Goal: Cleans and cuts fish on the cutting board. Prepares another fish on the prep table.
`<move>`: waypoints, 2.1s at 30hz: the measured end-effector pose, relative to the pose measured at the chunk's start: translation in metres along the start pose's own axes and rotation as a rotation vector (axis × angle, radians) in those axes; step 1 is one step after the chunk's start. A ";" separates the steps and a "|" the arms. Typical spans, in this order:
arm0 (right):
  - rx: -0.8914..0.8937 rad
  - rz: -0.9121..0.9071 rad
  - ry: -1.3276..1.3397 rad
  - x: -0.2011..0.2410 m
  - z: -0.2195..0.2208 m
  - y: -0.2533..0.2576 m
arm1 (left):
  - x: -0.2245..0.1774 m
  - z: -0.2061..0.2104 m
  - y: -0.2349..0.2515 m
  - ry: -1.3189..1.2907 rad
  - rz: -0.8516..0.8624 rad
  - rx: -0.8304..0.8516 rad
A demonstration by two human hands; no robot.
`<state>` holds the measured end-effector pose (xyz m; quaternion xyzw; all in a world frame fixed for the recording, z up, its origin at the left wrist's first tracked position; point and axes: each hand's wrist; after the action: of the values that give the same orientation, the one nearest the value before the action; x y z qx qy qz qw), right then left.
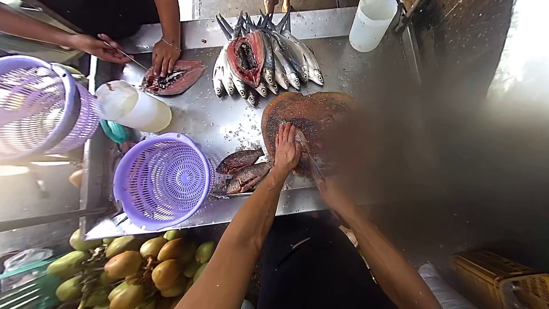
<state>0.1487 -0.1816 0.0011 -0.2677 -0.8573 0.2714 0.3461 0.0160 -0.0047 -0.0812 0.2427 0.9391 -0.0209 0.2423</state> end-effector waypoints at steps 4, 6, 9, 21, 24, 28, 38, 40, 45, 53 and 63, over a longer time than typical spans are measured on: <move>0.048 0.009 0.013 0.021 -0.021 0.007 | 0.004 0.004 0.001 -0.007 -0.007 -0.032; 0.035 0.010 0.007 0.039 -0.027 0.024 | 0.005 0.003 0.007 -0.006 -0.023 -0.038; 0.037 -0.024 -0.006 0.045 -0.028 0.039 | 0.012 0.002 0.015 0.006 -0.021 -0.067; 0.026 -0.141 -0.031 0.051 -0.051 0.074 | 0.021 0.003 0.031 0.016 -0.041 -0.140; 0.056 -0.131 -0.087 0.060 -0.061 0.073 | 0.017 -0.001 0.035 0.006 -0.065 -0.132; 0.069 -0.149 -0.084 0.083 -0.073 0.103 | 0.019 0.002 0.040 0.010 -0.121 -0.147; 0.018 -0.161 -0.068 0.121 -0.070 0.136 | 0.018 0.000 0.038 0.012 -0.112 -0.172; 0.049 -0.173 -0.123 0.110 -0.079 0.127 | 0.016 -0.001 0.040 0.013 -0.101 -0.155; 0.084 -0.079 -0.254 0.097 -0.081 0.090 | 0.020 -0.015 0.036 -0.163 -0.149 -0.149; 0.248 -0.014 0.535 0.075 -0.048 0.108 | -0.031 -0.058 0.051 -0.372 -0.814 -0.082; 0.095 -0.014 0.138 0.070 -0.030 0.049 | -0.058 -0.073 0.017 0.119 -0.406 0.224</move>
<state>0.1413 -0.0931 0.0185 -0.2633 -0.8192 0.2904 0.4187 0.0359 -0.0040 0.0110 0.0752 0.9731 -0.1589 0.1491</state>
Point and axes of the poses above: each hand's wrist, its own y-axis towards the middle knuckle, its own z-axis out of the palm, x = y × z, and after that the axes turned 6 degrees about -x, right-handed
